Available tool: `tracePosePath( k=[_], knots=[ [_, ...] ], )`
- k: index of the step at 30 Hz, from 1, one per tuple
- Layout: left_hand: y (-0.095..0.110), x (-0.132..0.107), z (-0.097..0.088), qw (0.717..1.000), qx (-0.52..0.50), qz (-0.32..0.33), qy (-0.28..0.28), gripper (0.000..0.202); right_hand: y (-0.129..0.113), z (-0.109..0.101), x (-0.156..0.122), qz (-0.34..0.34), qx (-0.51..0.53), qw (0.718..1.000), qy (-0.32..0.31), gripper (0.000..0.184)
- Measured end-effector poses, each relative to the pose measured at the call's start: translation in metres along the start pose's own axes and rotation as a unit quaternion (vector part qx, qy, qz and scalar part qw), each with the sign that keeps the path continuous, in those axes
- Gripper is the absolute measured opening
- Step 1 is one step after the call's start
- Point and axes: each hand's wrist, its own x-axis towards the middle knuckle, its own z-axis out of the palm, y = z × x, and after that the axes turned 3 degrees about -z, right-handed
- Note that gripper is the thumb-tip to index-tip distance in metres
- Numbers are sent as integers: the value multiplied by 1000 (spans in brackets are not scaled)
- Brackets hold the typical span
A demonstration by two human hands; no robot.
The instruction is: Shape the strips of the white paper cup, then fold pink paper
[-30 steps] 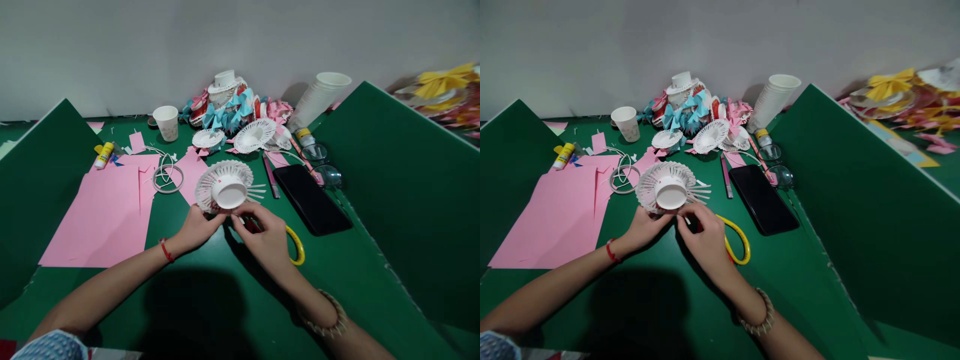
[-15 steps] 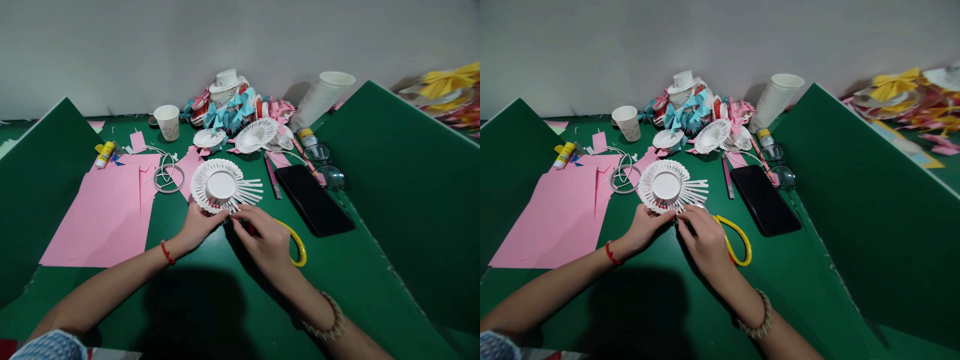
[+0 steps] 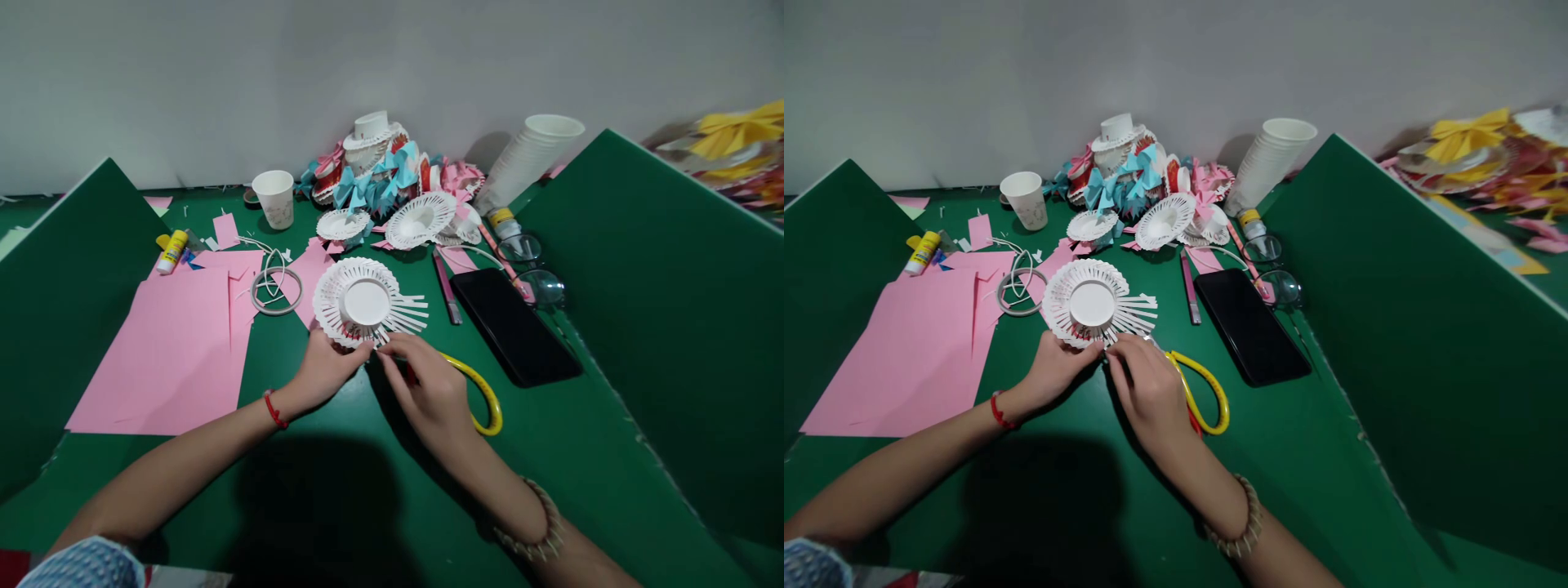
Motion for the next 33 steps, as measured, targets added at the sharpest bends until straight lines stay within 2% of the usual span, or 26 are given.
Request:
tracePosePath(
  k=[5, 9, 14, 16, 20, 24, 29, 33],
  knots=[
    [-5, 1, -4, 987, 111, 100, -54, 13, -3, -1, 2, 53, 47, 997, 3, 9],
    [-7, 1, -6, 982, 123, 128, -65, 15, -4, -2, 2, 96, 68, 993, 14, 9],
    [-9, 0, -6, 988, 87, 89, -89, 14, -5, 0, 2, 202, 124, 971, 20, 5],
    [-9, -1, -7, 991, 63, 61, -98, 17, -4, 1, 2, 256, 166, 952, 20, 2],
    [-9, -2, -7, 993, 57, 28, -98, 19, -5, 2, 5, 332, 253, 907, 55, 13],
    [-11, 1, -6, 994, 38, 12, -104, 16, -6, 2, 7, 347, 302, 885, 75, 18],
    [-10, 5, -5, 991, -3, 5, -134, 15, -4, 1, 7, 347, 351, 867, 63, 23],
    [-7, 5, -4, 990, -44, 7, -135, 19, -2, 2, 7, 368, 367, 852, 60, 26]
  ],
)
